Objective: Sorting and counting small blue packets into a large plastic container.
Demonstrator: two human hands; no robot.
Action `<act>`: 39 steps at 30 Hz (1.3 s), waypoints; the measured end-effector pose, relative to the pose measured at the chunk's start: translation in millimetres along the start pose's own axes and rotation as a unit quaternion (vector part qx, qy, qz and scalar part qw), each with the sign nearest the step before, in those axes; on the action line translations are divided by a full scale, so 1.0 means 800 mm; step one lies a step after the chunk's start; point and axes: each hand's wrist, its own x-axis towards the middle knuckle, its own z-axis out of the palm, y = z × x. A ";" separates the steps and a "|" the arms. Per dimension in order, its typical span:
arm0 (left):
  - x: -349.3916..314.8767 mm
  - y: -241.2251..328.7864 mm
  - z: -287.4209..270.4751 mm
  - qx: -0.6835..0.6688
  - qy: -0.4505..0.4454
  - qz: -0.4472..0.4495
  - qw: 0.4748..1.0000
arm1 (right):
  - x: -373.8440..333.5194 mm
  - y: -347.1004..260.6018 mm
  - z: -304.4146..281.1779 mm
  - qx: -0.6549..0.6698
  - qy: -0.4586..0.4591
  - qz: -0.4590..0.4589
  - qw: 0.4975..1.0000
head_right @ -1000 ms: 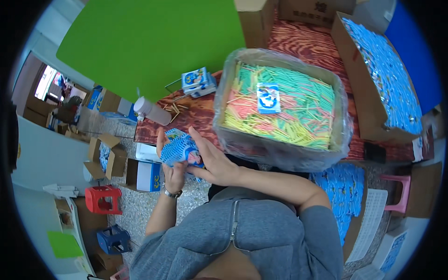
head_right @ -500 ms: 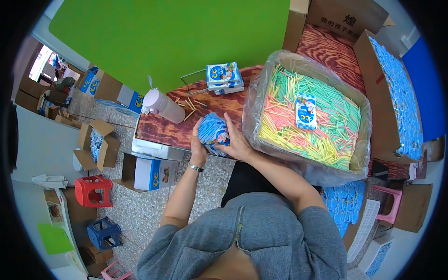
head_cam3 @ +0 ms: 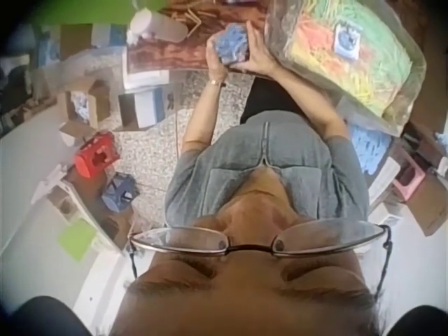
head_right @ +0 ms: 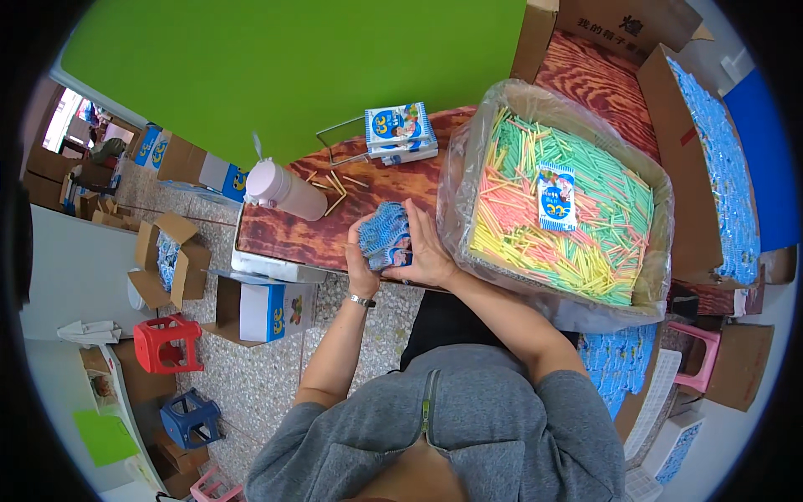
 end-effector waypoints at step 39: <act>-0.001 0.026 -0.040 0.423 -0.185 0.072 0.884 | 0.011 -0.007 0.015 0.374 0.078 0.110 0.918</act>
